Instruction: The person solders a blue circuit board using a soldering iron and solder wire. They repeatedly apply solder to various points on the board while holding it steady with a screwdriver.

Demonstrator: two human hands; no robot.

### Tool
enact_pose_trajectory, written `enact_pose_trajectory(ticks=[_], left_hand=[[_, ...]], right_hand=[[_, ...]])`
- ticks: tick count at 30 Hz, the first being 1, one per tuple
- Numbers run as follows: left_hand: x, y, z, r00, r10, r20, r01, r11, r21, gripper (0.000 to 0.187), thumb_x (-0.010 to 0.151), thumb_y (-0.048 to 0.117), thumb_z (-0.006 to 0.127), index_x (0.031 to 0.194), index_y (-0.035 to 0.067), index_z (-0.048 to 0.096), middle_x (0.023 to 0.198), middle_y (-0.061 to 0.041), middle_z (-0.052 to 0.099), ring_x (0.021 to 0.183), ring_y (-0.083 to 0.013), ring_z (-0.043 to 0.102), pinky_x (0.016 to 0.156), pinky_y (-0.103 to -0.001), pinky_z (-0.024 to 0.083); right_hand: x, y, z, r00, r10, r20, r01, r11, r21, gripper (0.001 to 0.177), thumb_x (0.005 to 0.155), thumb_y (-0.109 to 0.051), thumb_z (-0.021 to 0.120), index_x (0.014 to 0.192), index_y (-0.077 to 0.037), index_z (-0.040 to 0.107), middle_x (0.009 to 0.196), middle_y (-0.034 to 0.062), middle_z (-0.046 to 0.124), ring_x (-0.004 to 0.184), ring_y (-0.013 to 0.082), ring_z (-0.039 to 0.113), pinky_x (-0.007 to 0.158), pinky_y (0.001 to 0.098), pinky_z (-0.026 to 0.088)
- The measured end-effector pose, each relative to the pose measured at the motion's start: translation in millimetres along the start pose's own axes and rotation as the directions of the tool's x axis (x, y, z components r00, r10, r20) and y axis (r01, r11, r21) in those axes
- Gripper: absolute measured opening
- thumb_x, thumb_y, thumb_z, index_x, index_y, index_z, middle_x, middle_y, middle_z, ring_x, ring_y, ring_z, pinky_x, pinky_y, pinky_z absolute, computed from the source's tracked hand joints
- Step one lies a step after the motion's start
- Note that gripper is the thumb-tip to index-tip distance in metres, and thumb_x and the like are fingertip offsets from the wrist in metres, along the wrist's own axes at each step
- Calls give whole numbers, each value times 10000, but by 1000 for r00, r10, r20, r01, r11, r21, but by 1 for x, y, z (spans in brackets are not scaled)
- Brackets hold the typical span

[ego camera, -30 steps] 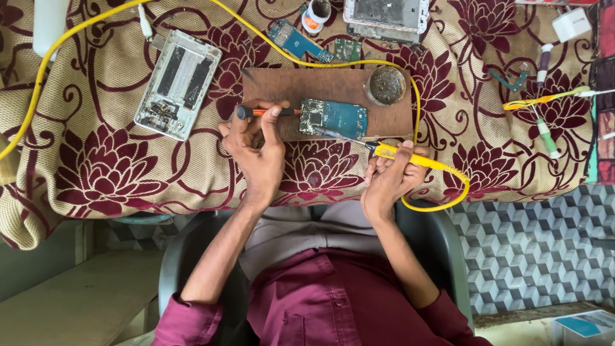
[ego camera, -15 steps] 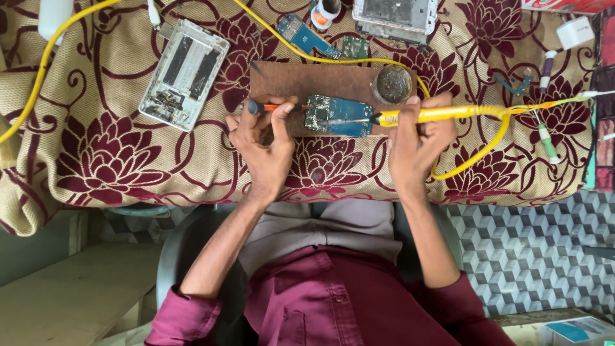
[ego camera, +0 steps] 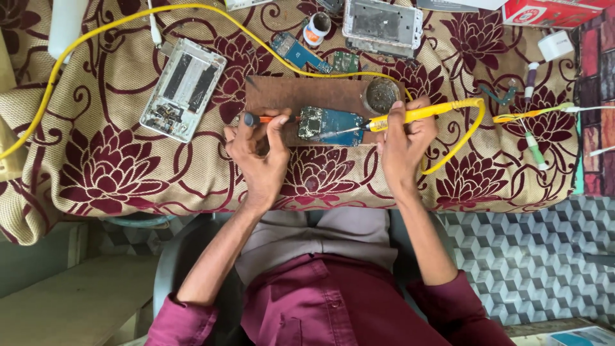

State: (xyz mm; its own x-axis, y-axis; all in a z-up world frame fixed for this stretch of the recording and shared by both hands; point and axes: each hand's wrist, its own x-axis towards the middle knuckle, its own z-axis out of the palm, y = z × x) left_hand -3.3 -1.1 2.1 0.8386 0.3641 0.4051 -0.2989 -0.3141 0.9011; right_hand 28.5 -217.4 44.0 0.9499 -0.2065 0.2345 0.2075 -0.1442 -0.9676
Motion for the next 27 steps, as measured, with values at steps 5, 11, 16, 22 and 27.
enact_pose_trajectory(ticks=[5, 11, 16, 22, 27], left_hand=[[-1, -3, 2, 1000, -26, -4, 26, 1000, -1, 71, 1037, 87, 628, 1082, 81, 683, 1011, -15, 816, 888, -74, 769, 1060, -364, 267], [-5, 3, -1, 998, -63, -7, 63, 998, 3, 75, 1030, 103, 637, 1097, 87, 666, 1029, -9, 807, 889, -55, 728, 966, -316, 327], [-6, 6, -2, 997, -52, -63, 62, 983, 175, 73, 1022, 77, 667, 1040, 117, 726, 989, -6, 836, 744, -92, 587, 867, -275, 328], [-11, 7, -2, 983, -153, -100, 155, 988, 9, 20, 996, 75, 663, 1002, 58, 671, 893, -35, 805, 631, -29, 644, 990, -257, 222], [-12, -2, -1, 985, -133, -106, 129, 991, -44, 81, 1046, 137, 678, 1036, 58, 661, 886, -16, 806, 518, -14, 587, 703, -170, 392]], right_hand=[[-9, 4, 3, 977, 197, -80, -185, 972, 143, 231, 1084, -125, 547, 886, -97, 430, 634, -20, 434, 438, 33, 395, 352, 204, 344], [-18, -3, -17, 831, 553, -54, -477, 760, 440, 215, 1040, -262, 599, 919, -127, 484, 665, -46, 456, 469, 25, 407, 339, 172, 297], [-21, -1, -41, 868, 490, 85, -448, 696, 562, 292, 1102, -367, 585, 987, -119, 483, 722, -25, 472, 525, 45, 454, 377, 179, 328], [-30, 3, -65, 963, 269, -3, -243, 875, 419, 373, 1091, -446, 511, 1150, -77, 513, 745, 21, 527, 553, 118, 562, 394, 214, 380], [-47, 9, -83, 995, 86, 46, -97, 921, 376, 318, 1148, -359, 458, 1183, -43, 459, 773, 82, 548, 561, 179, 594, 396, 231, 403]])
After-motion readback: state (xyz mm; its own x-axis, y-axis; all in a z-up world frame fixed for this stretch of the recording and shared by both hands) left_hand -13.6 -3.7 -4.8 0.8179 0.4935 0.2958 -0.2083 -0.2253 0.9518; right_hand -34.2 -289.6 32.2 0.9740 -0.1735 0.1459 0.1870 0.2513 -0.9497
